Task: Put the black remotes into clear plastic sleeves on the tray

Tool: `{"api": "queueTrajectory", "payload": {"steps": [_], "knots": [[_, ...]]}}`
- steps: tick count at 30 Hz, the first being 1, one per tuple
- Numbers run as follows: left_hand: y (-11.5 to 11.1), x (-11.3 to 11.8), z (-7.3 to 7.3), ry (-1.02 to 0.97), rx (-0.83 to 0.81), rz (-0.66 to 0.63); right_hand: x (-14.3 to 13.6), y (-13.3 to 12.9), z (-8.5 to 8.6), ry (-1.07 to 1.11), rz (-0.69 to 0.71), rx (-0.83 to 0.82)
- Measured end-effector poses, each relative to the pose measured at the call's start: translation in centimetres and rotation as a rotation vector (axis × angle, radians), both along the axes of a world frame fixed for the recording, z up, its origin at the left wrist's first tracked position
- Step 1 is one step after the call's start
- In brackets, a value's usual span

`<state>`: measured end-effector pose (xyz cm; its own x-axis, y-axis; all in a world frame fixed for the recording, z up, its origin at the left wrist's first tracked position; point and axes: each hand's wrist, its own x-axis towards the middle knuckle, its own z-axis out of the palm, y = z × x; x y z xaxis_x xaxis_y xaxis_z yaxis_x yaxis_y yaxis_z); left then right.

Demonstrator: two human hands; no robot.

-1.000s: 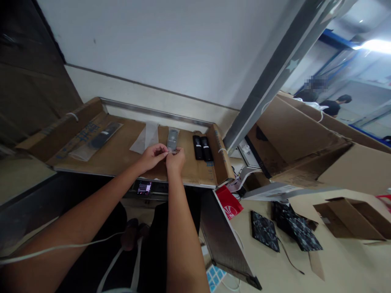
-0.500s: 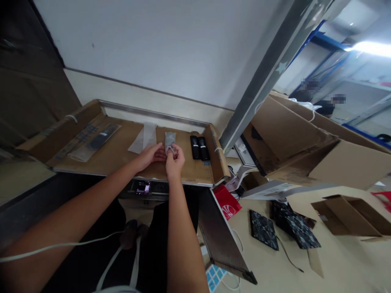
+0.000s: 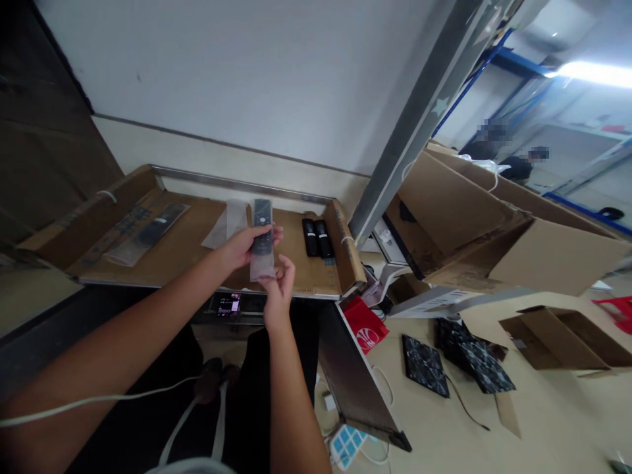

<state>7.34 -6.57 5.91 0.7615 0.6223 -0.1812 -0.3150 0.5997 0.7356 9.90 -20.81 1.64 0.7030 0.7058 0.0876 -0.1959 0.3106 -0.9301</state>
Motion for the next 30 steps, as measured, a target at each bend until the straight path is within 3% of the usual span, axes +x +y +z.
{"api": "queueTrajectory", "payload": {"steps": [3,7,11,18,23,30], "knots": [[-1.5,-1.0,0.7,-0.028,0.005,0.042,0.6,-0.3,1.3,0.210,0.213,-0.083],[-2.6,-2.0,0.9,0.026,0.066,0.042,1.0,0.4,2.9,0.177,0.409,-0.270],[-1.4,-3.1,0.7,0.078,0.060,0.019,0.6,0.3,3.6,0.110,0.433,-0.305],[2.0,-4.0,-0.1,0.120,0.151,0.034,0.1,-0.8,4.5,0.192,0.480,-0.308],[1.8,-3.8,-0.1,0.133,0.061,0.068,0.1,-0.7,3.5,0.155,0.513,-0.360],[1.3,-3.6,1.6,0.043,0.076,0.111,0.3,-0.1,3.3,0.175,0.622,-0.293]]}}
